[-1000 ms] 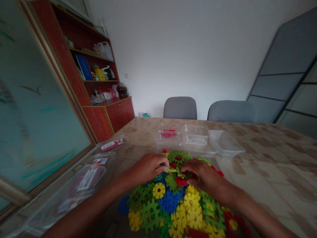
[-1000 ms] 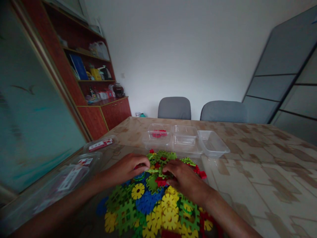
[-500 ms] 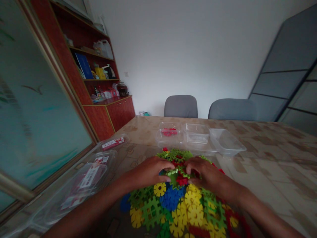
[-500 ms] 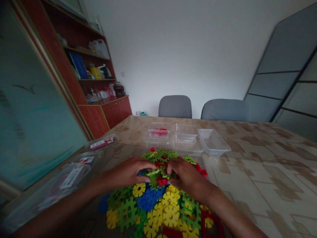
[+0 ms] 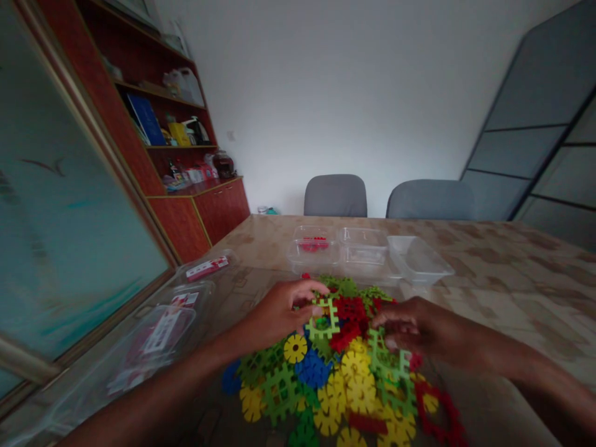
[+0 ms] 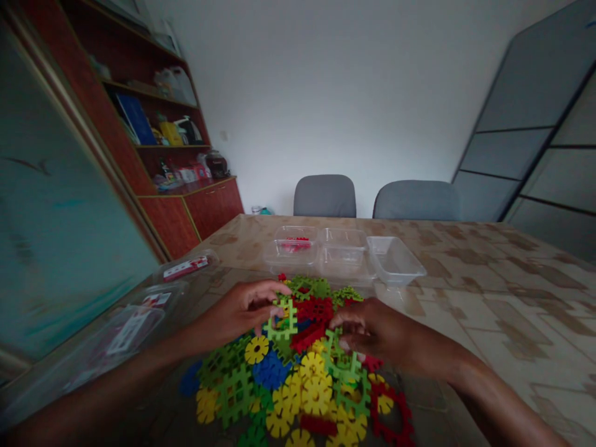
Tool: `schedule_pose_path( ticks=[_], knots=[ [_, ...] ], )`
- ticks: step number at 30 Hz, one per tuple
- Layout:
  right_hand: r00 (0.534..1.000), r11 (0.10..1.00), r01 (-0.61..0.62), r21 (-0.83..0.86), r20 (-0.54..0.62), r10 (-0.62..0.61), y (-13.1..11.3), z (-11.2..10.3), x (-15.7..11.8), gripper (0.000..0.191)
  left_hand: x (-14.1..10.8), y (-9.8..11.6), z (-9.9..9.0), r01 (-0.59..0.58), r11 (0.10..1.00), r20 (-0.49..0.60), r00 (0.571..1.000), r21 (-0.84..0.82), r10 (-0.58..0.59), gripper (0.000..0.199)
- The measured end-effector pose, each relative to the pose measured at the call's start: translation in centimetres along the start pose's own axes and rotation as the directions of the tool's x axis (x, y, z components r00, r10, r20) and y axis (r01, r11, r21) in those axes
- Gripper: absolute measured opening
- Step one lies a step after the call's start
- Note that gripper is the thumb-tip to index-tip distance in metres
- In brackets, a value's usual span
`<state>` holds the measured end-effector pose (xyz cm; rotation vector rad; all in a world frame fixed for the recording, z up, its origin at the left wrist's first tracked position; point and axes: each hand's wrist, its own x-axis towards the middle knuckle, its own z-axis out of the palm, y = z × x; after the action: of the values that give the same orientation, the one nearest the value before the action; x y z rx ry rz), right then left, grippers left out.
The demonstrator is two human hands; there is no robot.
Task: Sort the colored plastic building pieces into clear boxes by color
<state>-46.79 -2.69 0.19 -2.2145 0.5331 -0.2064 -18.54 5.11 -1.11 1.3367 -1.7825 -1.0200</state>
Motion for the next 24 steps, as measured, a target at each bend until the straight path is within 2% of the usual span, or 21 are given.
schedule_pose_path(
  ticks=[2, 6, 10, 13, 16, 18, 21, 24],
  knots=[
    [0.998, 0.997, -0.057, -0.059, -0.033, 0.055, 0.0, 1.1, -1.6, 0.023, -0.5, -0.3, 1.1, 0.000, 1.000, 0.009, 1.000, 0.020, -0.001, 0.032],
    [0.993, 0.981, -0.102, -0.167, -0.081, 0.089, 0.1, 3.1, -3.2, 0.023, -1.1, -1.3, 2.6, -0.103, 0.959, -0.046, 0.992, 0.265, 0.119, 0.026],
    [0.986, 0.937, -0.166, -0.307, -0.084, 0.147, 0.0, 3.4, -3.1, 0.021, -1.0, -1.7, 2.9, -0.139, 0.915, -0.090, 0.979, 0.379, 0.185, 0.027],
    [0.976, 0.882, -0.211, -0.422, -0.141, 0.166, -0.3, 3.4, -3.6, 0.037, -1.5, -1.5, 3.2, -0.095, 0.894, -0.109, 0.981, 0.438, 0.157, 0.033],
    [0.985, 0.853, -0.168, -0.494, -0.125, 0.122, 0.0, 4.3, -4.3, 0.062, -2.4, -1.2, 3.8, -0.038, 0.855, -0.060, 0.995, 0.517, 0.081, 0.063],
    [0.989, 0.829, -0.131, -0.543, -0.130, 0.072, 0.8, 5.3, -4.5, 0.074, -2.7, -1.4, 4.3, -0.035, 0.829, -0.046, 0.996, 0.558, 0.073, 0.078],
    [0.986, 0.773, -0.102, -0.626, -0.165, -0.003, 1.8, 6.7, -4.0, 0.084, -2.6, -1.7, 4.5, -0.045, 0.831, -0.057, 0.994, 0.554, 0.092, 0.073],
    [0.988, 0.745, -0.081, -0.663, -0.150, -0.027, 1.8, 7.2, -2.9, 0.078, -2.6, -1.5, 3.8, -0.029, 0.859, -0.048, 0.997, 0.512, 0.062, 0.066]
  ],
)
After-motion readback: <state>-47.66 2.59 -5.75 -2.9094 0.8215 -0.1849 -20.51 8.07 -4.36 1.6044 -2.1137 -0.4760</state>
